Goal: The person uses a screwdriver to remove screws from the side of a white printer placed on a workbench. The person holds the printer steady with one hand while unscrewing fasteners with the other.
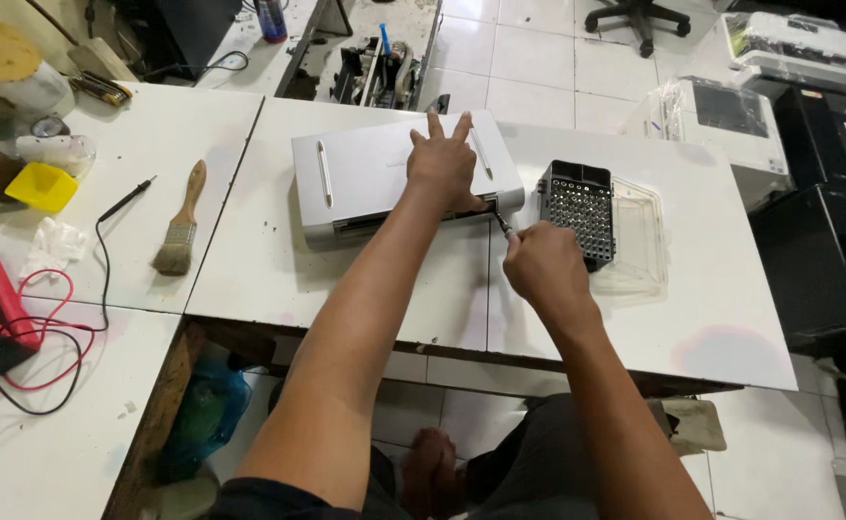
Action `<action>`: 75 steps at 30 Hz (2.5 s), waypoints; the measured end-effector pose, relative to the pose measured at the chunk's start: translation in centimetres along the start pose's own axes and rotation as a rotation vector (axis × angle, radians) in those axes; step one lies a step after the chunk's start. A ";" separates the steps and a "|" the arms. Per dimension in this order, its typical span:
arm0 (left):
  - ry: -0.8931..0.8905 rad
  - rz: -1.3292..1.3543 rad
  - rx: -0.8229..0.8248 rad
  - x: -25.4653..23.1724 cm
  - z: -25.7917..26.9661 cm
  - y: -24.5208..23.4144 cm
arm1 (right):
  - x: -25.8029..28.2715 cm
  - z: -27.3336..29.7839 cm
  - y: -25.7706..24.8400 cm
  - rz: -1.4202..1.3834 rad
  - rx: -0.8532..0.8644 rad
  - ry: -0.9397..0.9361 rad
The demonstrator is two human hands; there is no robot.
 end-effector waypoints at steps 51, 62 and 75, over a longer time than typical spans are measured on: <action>-0.194 0.349 0.209 6.3 -4.2 6.1 | -1.8 3.5 2.7 -1.088 -0.158 0.656; -0.144 0.357 0.199 5.5 -1.9 5.4 | -0.4 7.1 1.2 -1.143 0.119 0.720; -0.097 0.350 0.167 4.9 0.3 5.3 | -0.8 9.2 2.3 -0.927 0.063 0.569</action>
Point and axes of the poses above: each hand's wrist, its own z-axis away from the middle knuckle, its own y-axis out of the palm, x = y × z, the point moved 10 cm from there along -z, towards the middle knuckle, and after that the axes turned 9 degrees about -x, right-handed, at the moved point
